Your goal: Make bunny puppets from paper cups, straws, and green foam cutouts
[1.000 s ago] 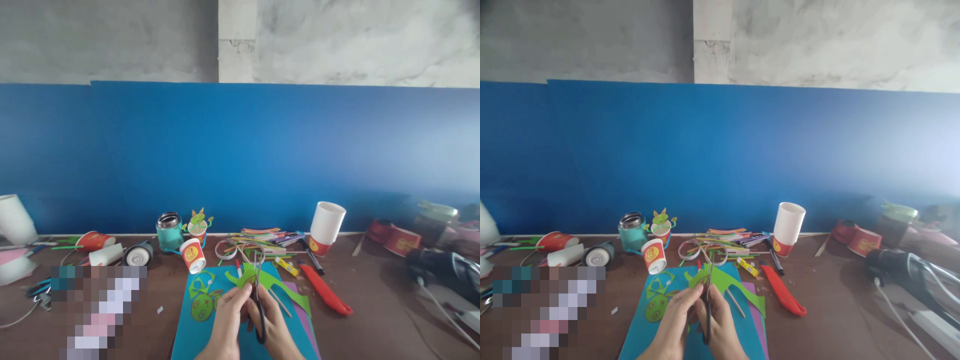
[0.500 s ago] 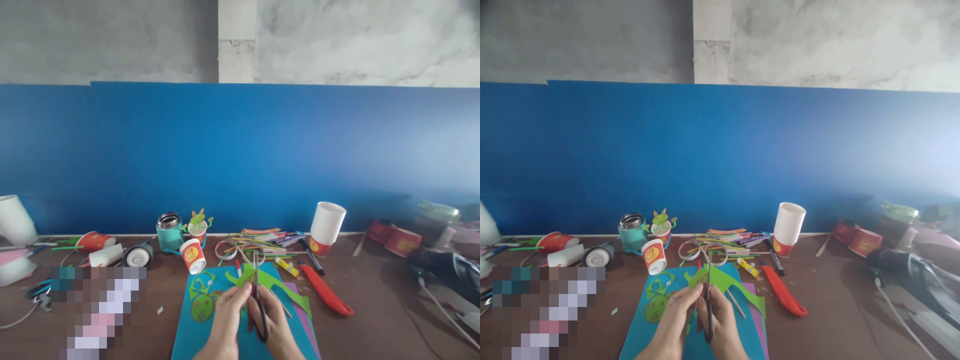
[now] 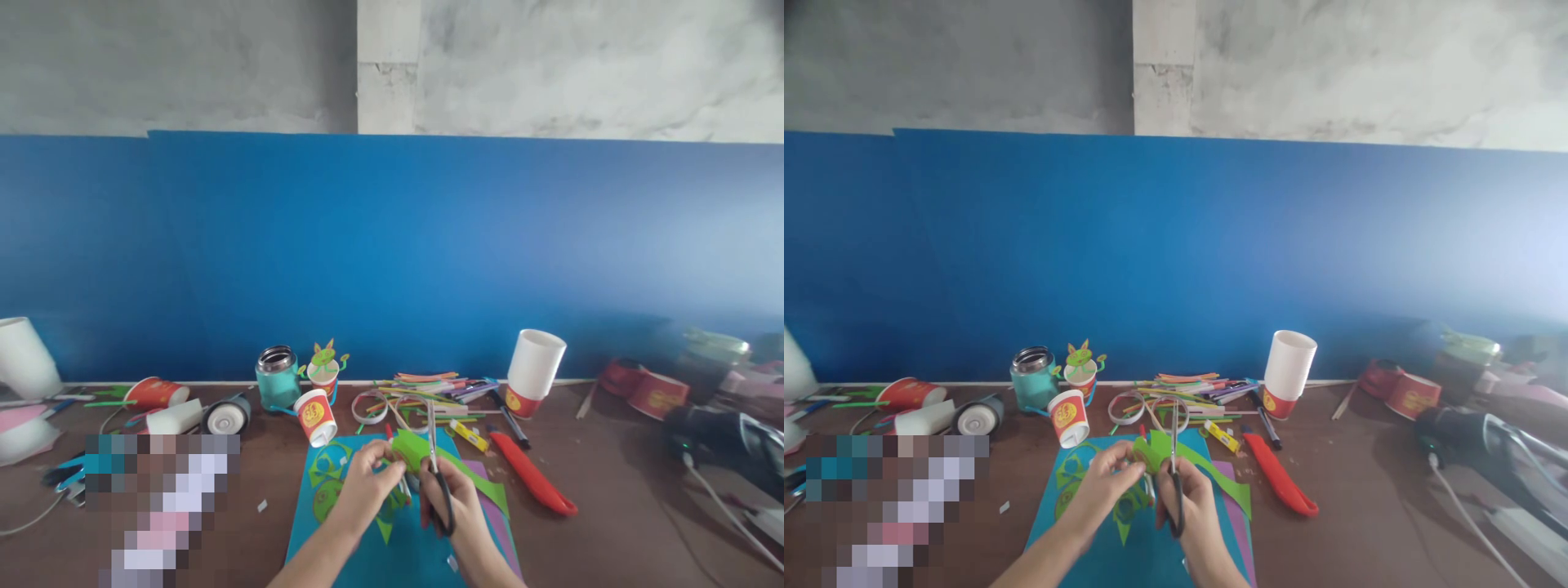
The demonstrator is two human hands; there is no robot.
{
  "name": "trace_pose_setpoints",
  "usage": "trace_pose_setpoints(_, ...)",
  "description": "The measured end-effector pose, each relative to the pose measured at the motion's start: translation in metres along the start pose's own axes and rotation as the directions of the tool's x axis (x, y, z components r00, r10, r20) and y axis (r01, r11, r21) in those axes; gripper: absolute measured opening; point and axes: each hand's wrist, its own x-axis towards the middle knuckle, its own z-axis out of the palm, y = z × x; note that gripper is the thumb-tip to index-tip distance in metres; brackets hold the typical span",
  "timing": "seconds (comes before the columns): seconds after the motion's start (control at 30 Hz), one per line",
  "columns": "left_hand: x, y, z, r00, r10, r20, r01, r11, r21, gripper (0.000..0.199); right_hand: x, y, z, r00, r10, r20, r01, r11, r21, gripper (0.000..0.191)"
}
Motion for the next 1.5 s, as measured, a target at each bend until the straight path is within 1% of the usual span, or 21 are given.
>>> trace_pose_setpoints(0.1, -0.003, 0.000, 0.005, 1.000, -0.018, 0.013, 0.019, 0.997, -0.081, 0.010, 0.000, 0.000, 0.001, 0.999, -0.032, -0.032, 0.033, 0.999, 0.039, 0.051)
trace_pose_setpoints(0.2, -0.005, 0.002, 0.010, 1.000, -0.015, 0.024, 0.018, 0.988, -0.153, 0.020, 0.000, 0.000, 0.002, 0.998, -0.046, -0.037, 0.048, 0.997, 0.055, 0.051)
trace_pose_setpoints(0.27, -0.006, 0.002, 0.011, 0.999, -0.032, -0.002, 0.031, 0.988, -0.153, 0.020, 0.000, 0.001, 0.002, 0.999, -0.049, -0.011, 0.050, 0.998, 0.049, 0.049)
trace_pose_setpoints(0.33, -0.006, 0.000, 0.010, 0.999, -0.037, -0.028, 0.033, 0.993, -0.116, 0.015, 0.000, 0.002, 0.002, 0.999, -0.053, 0.011, 0.052, 0.998, 0.037, 0.048)
trace_pose_setpoints(0.4, -0.004, -0.002, 0.009, 0.999, -0.030, -0.029, 0.027, 0.994, -0.106, 0.014, -0.001, 0.002, 0.002, 0.998, -0.051, 0.030, 0.051, 0.999, 0.018, 0.046)
trace_pose_setpoints(0.47, -0.002, -0.006, 0.007, 0.999, -0.035, -0.030, 0.031, 0.988, -0.149, 0.019, -0.001, 0.003, 0.002, 0.996, -0.042, 0.075, 0.042, 0.999, -0.008, 0.043)
trace_pose_setpoints(0.53, 0.000, -0.008, 0.005, 0.998, -0.043, -0.056, 0.031, 0.981, -0.189, 0.024, -0.002, 0.004, 0.002, 0.988, -0.020, 0.154, 0.027, 0.999, -0.040, 0.041)
trace_pose_setpoints(0.63, 0.002, -0.010, 0.004, 0.991, -0.048, -0.123, 0.025, 0.982, -0.185, 0.026, -0.004, 0.005, 0.005, 0.964, 0.040, 0.264, -0.019, 0.996, -0.082, 0.042)
trace_pose_setpoints(0.7, 0.002, -0.009, 0.005, 0.989, -0.054, -0.136, 0.029, 0.984, -0.178, 0.025, -0.006, 0.005, 0.007, 0.956, 0.062, 0.288, -0.037, 0.995, -0.093, 0.044)
trace_pose_setpoints(0.8, 0.000, -0.007, 0.007, 0.990, -0.069, -0.124, 0.044, 0.980, -0.194, 0.023, -0.007, 0.003, 0.009, 0.955, 0.059, 0.291, -0.030, 0.994, -0.104, 0.045)
trace_pose_setpoints(1.0, -0.003, -0.004, 0.008, 0.994, -0.079, -0.077, 0.060, 0.973, -0.224, 0.021, -0.008, 0.000, 0.008, 0.949, 0.043, 0.311, -0.007, 0.993, -0.118, 0.041)
trace_pose_setpoints(1.13, -0.004, -0.004, 0.008, 0.996, -0.074, -0.052, 0.059, 0.967, -0.246, 0.021, -0.008, 0.002, 0.008, 0.951, 0.047, 0.304, -0.013, 0.994, -0.112, 0.038)
trace_pose_setpoints(1.23, -0.003, -0.004, 0.007, 0.997, -0.066, -0.044, 0.053, 0.964, -0.259, 0.021, -0.008, 0.003, 0.008, 0.948, 0.044, 0.316, -0.012, 0.995, -0.102, 0.039)
trace_pose_setpoints(1.37, -0.001, -0.006, 0.006, 0.997, -0.063, -0.035, 0.051, 0.960, -0.276, 0.021, -0.006, 0.005, 0.009, 0.951, 0.051, 0.304, -0.023, 0.995, -0.096, 0.041)
trace_pose_setpoints(1.5, 0.000, -0.008, 0.005, 0.998, -0.060, -0.014, 0.054, 0.954, -0.294, 0.021, -0.004, 0.010, 0.009, 0.955, 0.028, 0.294, -0.005, 0.997, -0.079, 0.042)
